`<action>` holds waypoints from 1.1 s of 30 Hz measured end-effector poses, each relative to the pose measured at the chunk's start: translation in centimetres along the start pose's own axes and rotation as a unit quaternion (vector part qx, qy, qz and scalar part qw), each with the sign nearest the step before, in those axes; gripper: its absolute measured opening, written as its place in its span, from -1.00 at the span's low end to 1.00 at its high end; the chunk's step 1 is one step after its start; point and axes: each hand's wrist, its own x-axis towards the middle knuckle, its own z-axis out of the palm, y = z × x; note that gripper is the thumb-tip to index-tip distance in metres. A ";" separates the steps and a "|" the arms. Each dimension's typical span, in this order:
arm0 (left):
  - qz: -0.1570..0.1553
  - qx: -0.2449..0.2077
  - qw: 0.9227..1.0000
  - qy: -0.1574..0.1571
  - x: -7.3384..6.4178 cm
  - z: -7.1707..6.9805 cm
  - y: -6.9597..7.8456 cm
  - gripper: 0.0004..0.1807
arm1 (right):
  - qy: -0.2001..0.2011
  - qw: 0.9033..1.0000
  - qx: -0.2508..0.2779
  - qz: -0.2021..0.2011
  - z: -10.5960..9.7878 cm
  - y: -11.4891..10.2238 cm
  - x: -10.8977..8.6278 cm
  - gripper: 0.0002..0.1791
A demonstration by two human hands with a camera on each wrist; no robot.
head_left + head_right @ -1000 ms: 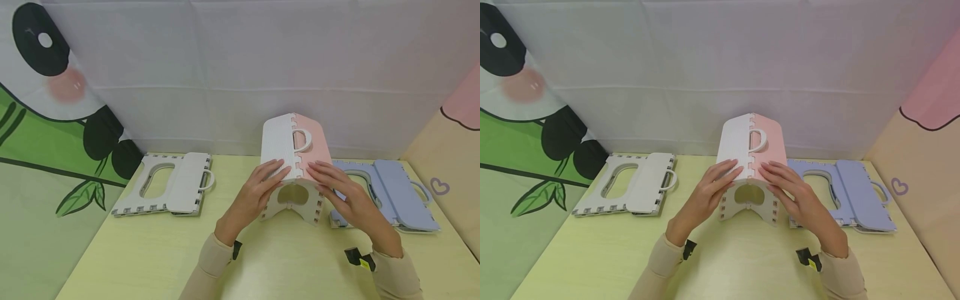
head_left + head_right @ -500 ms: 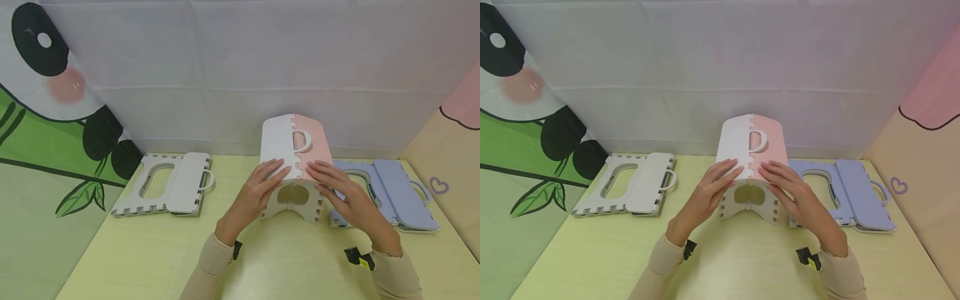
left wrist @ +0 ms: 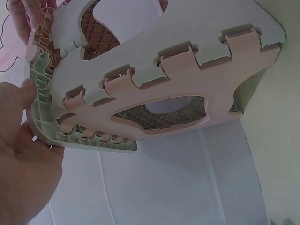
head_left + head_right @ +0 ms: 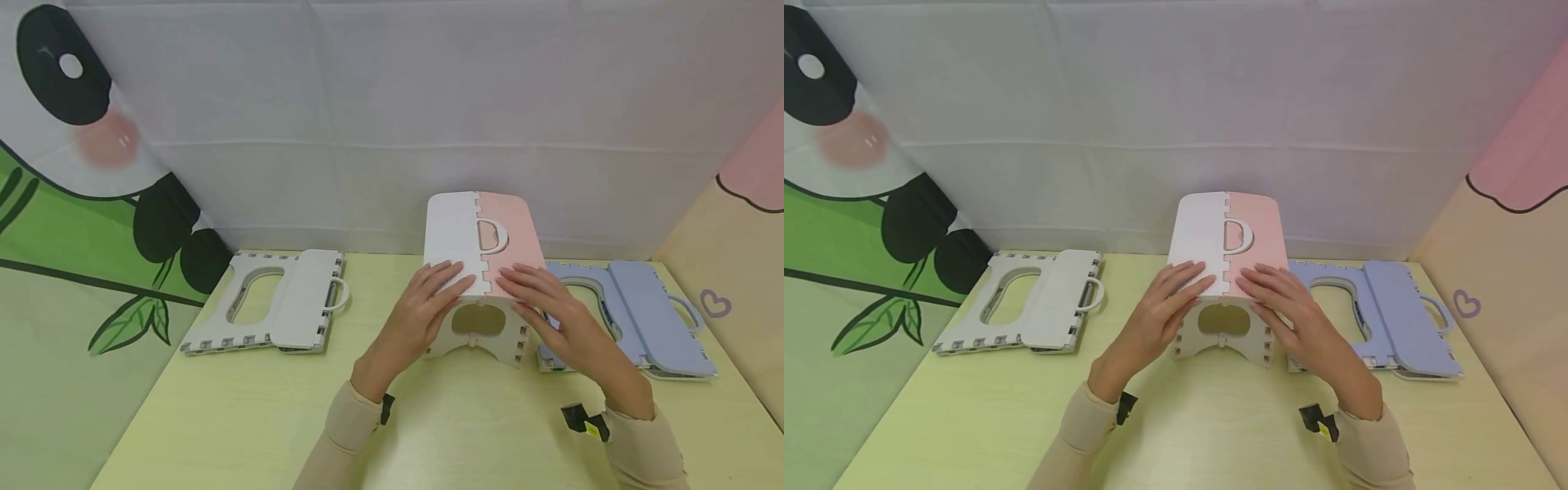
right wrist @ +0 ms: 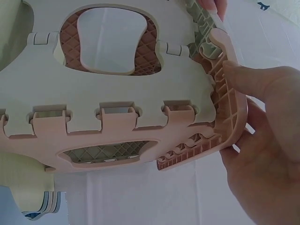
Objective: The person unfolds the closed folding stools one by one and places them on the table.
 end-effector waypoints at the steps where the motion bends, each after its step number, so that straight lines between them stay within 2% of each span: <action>1: 0.000 0.000 1.000 0.000 0.0 0.0 0.0 -0.56 | 0.000 1.000 0.000 0.000 0.0 0.0 0.0 -0.48; 20: -0.010 0.004 1.000 -0.003 -0.1 0.3 -0.1 -0.56 | 0.001 1.000 0.003 0.002 0.1 0.1 -0.1 -0.48; 27: -0.004 0.023 1.000 0.002 0.2 0.4 0.0 -0.57 | -0.007 1.000 0.010 0.018 -0.1 0.0 -0.2 -0.53; 33: -0.014 0.043 0.999 0.012 0.5 0.4 0.4 -0.61 | -0.015 0.999 0.019 0.025 -0.3 0.1 -0.1 -0.56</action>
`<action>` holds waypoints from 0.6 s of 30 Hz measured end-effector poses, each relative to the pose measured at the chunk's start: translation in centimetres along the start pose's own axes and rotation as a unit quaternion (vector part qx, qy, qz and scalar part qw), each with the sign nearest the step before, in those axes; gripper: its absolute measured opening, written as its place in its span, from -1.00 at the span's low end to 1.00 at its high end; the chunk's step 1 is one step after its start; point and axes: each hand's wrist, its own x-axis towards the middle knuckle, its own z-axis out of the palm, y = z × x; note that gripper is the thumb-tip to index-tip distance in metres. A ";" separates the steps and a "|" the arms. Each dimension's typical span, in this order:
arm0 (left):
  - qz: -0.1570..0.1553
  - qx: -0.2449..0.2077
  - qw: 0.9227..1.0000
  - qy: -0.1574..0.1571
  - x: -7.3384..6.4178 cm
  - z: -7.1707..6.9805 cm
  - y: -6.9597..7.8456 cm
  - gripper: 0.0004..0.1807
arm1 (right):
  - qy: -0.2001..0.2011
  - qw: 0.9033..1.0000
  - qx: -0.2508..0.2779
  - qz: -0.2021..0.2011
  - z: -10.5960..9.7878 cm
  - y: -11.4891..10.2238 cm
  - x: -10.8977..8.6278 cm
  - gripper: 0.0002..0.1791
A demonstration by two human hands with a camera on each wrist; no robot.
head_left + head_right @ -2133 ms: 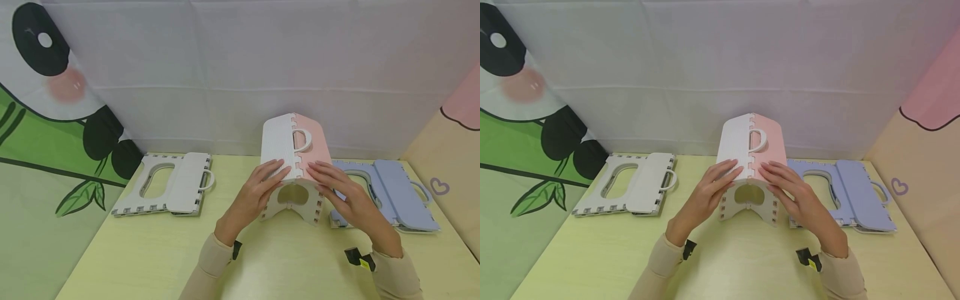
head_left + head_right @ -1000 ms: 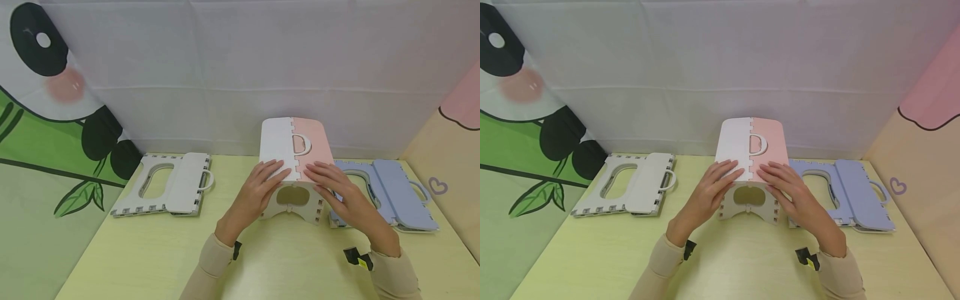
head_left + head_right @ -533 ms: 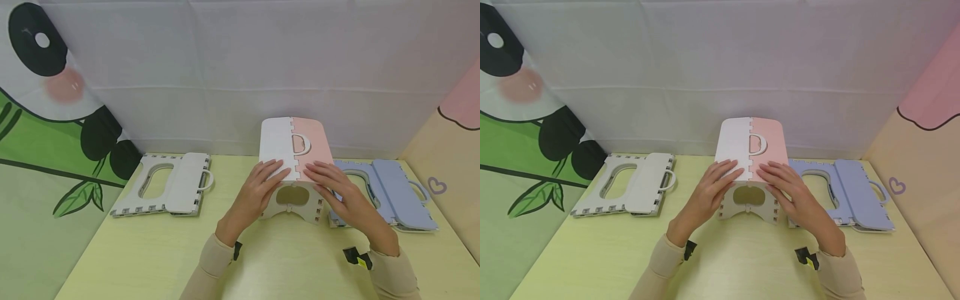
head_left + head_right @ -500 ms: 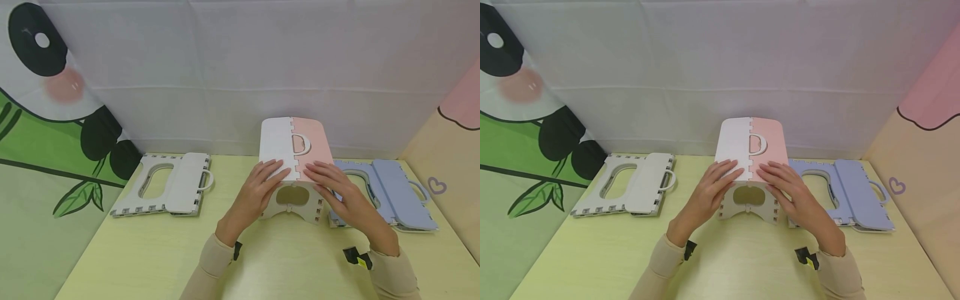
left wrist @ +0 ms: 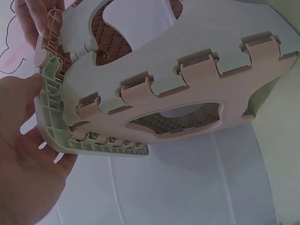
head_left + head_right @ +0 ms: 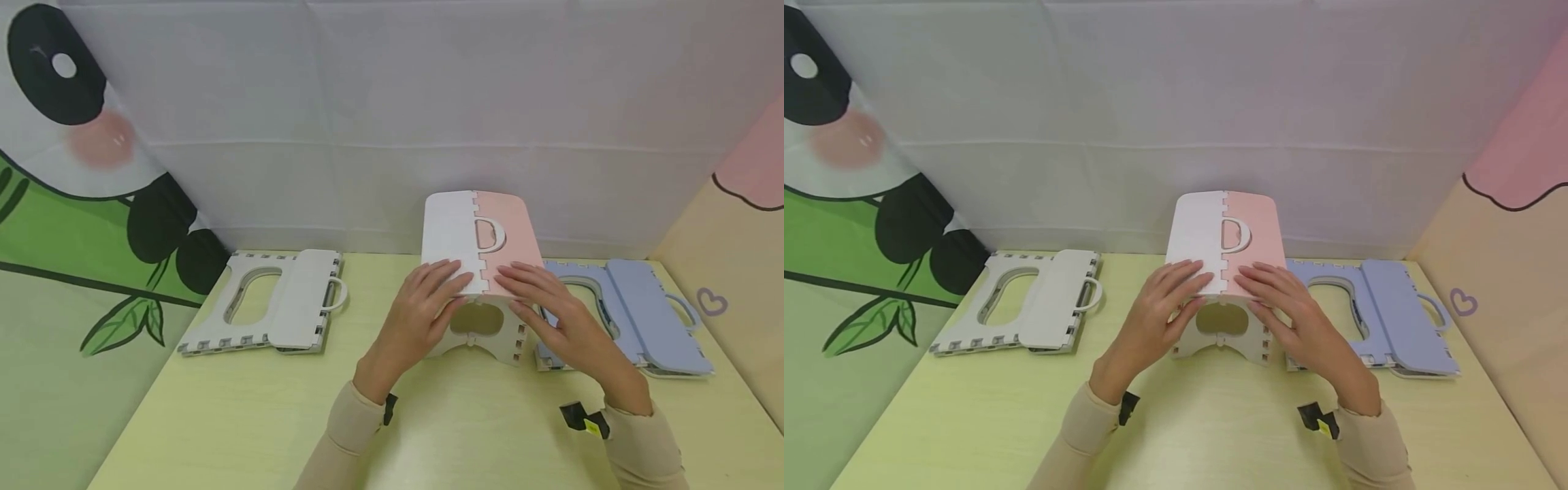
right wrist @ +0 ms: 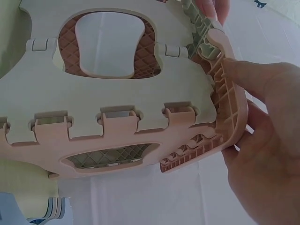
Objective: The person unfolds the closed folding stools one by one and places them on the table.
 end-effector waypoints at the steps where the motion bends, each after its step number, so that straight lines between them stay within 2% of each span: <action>1: -0.001 0.002 1.000 0.004 0.1 0.0 0.1 -0.62 | 0.001 1.000 0.001 -0.001 0.0 0.0 0.0 -0.56; 5: -0.010 0.007 1.000 0.017 0.5 0.0 0.5 -0.64 | 0.015 1.000 0.002 -0.003 0.0 0.0 -0.1 -0.57; 11: -0.032 -0.008 0.999 0.033 0.9 0.2 1.2 -0.68 | 0.045 0.999 -0.006 -0.022 -0.2 0.0 -0.1 -0.47; 18: -0.035 -0.003 0.996 0.078 1.8 0.8 2.1 -0.74 | 0.088 0.996 -0.023 -0.018 -0.6 -0.1 -0.5 -0.47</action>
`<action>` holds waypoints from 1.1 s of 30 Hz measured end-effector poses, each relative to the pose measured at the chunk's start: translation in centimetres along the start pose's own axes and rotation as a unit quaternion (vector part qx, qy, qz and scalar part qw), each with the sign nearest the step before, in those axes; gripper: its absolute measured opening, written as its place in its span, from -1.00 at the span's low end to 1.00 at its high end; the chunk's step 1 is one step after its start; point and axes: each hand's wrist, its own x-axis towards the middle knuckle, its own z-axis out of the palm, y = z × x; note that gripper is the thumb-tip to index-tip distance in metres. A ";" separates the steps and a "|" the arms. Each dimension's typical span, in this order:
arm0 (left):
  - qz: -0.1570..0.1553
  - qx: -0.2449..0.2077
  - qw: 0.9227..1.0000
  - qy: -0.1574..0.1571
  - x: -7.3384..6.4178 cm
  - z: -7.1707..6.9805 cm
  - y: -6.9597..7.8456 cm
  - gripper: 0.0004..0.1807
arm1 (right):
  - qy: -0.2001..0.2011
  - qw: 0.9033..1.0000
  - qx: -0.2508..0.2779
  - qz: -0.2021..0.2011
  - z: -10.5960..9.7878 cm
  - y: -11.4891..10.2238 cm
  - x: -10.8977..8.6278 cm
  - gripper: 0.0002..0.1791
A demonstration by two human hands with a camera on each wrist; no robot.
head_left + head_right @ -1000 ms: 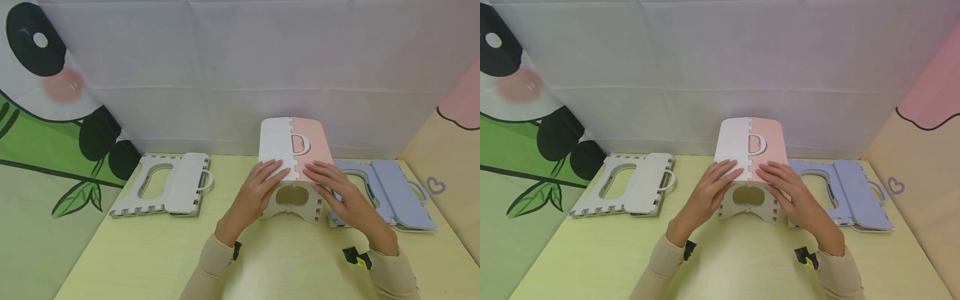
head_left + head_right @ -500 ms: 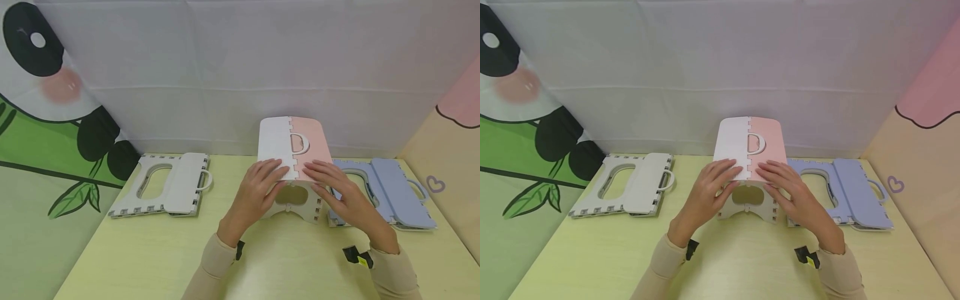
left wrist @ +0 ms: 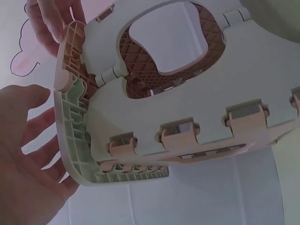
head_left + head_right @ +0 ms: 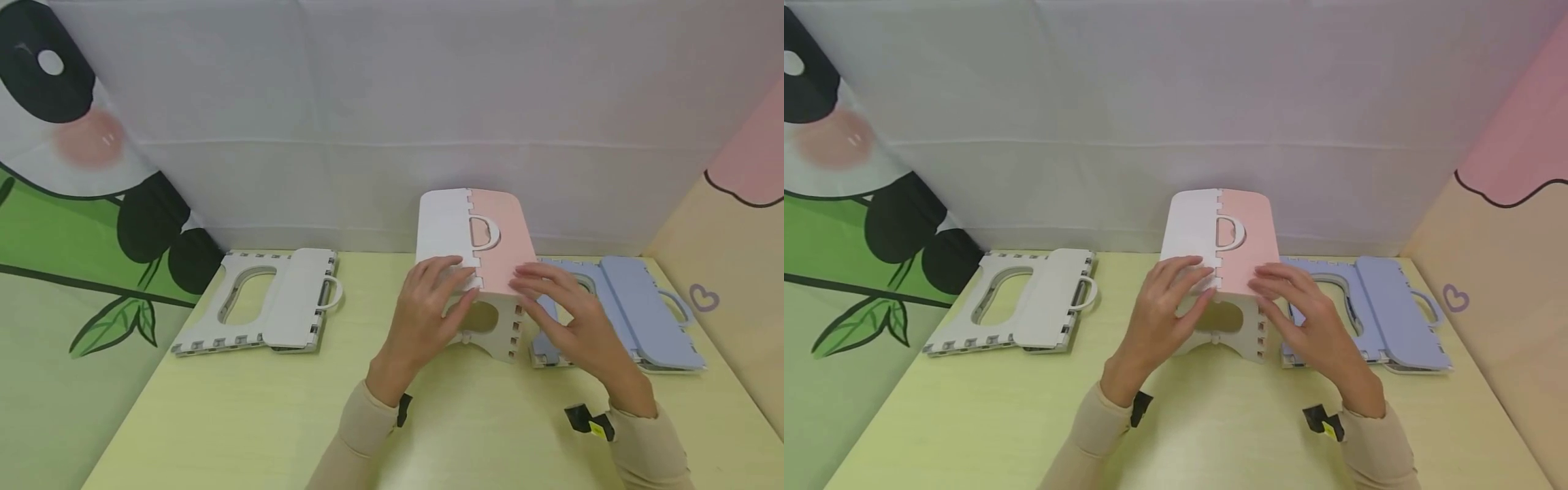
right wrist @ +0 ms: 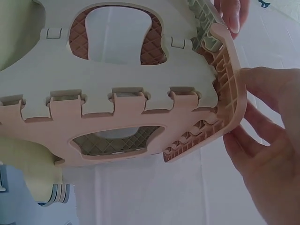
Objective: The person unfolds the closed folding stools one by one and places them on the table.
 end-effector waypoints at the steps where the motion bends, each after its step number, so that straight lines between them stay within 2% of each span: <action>1: -0.001 0.002 1.000 0.007 0.1 0.1 0.2 -0.75 | 0.006 1.000 -0.002 0.003 -0.1 0.0 -0.1 -0.48; 9: -0.025 0.001 0.998 0.057 0.8 0.7 1.7 -0.79 | 0.014 0.999 -0.010 0.049 -1.3 0.3 -1.0 -0.64; 14: -0.038 -0.006 0.997 0.064 1.0 1.1 2.6 -0.81 | 0.003 0.997 -0.014 0.080 -2.0 0.3 -1.6 -0.66; 20: -0.041 -0.004 0.997 0.064 1.4 1.6 3.7 -0.84 | 0.017 0.997 -0.024 0.078 -2.3 0.4 -2.1 -0.65; 24: -0.035 -0.005 0.997 0.070 1.6 1.9 4.5 -0.85 | 0.033 0.995 -0.042 0.085 -2.4 0.5 -2.5 -0.61; 29: -0.011 -0.002 0.997 0.082 1.8 2.4 5.3 -0.86 | 0.051 0.992 -0.053 0.098 -2.7 0.7 -3.1 -0.68; 33: 0.006 0.007 0.997 0.082 1.8 2.7 6.0 -0.85 | 0.061 0.991 -0.058 0.109 -2.9 0.9 -3.6 -0.58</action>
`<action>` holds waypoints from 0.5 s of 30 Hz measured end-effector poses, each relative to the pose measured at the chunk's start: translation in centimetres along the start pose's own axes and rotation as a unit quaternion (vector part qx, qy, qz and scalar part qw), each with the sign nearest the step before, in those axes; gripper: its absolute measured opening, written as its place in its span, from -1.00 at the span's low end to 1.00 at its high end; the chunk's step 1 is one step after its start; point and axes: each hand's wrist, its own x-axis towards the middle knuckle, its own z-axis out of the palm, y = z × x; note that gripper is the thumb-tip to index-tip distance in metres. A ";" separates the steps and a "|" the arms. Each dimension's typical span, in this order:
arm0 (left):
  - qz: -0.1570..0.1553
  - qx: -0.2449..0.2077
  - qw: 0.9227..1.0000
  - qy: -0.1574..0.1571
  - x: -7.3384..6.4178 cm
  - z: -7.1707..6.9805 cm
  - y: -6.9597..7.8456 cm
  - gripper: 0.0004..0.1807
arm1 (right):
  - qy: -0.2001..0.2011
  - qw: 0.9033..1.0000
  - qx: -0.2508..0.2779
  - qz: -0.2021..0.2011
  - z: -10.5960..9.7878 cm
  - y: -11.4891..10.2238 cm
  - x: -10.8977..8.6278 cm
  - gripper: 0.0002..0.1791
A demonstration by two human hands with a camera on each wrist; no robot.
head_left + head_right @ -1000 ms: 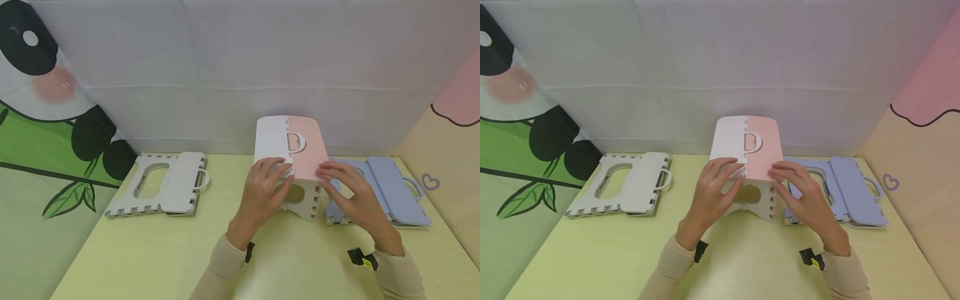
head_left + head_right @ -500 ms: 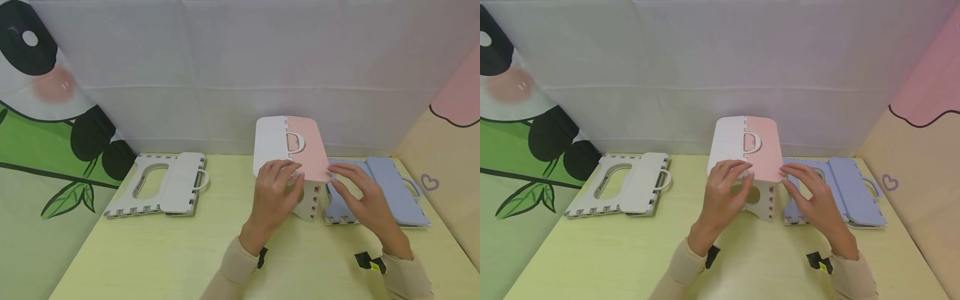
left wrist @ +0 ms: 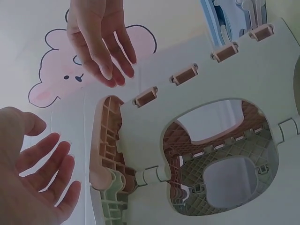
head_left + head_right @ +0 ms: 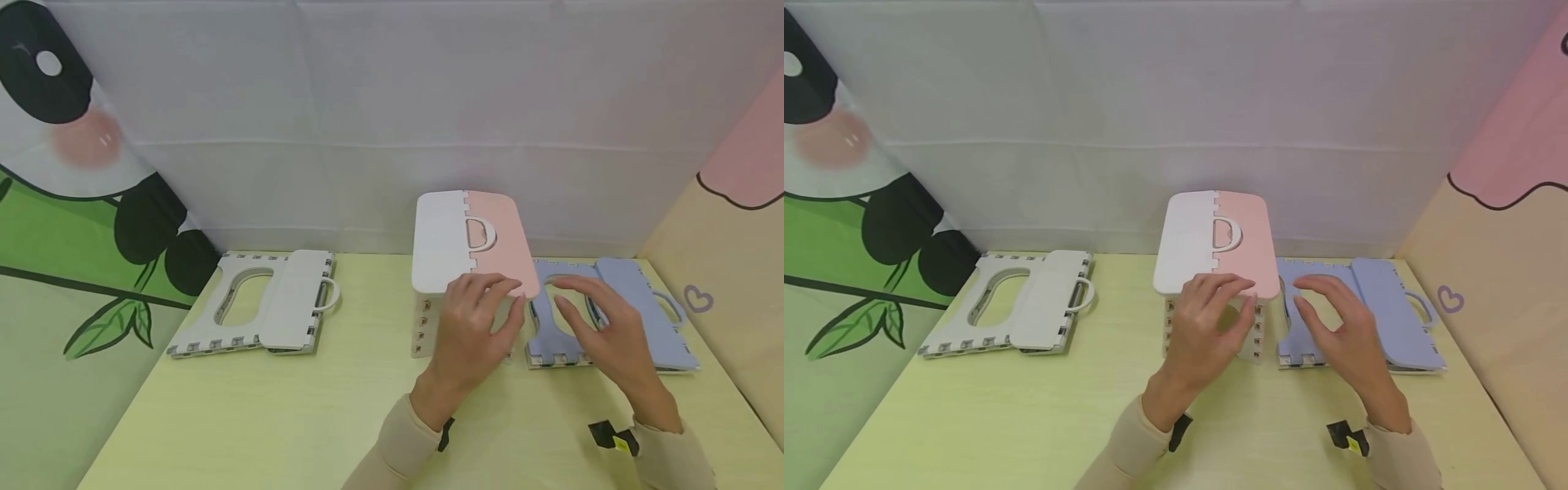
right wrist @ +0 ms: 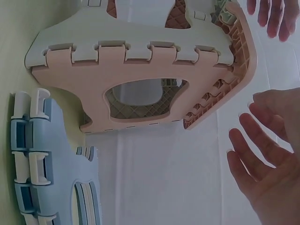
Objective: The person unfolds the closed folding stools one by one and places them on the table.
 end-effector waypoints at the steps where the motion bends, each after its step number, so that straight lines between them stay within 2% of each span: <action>1: 0.004 0.002 1.000 -0.001 0.0 0.1 0.2 -0.85 | 0.002 1.000 -0.003 0.005 -0.1 0.1 -0.1 -0.58; 15: 0.052 0.023 0.998 -0.033 -0.5 2.0 2.5 -0.88 | 0.037 0.996 -0.047 0.060 -1.2 1.5 -1.4 -0.63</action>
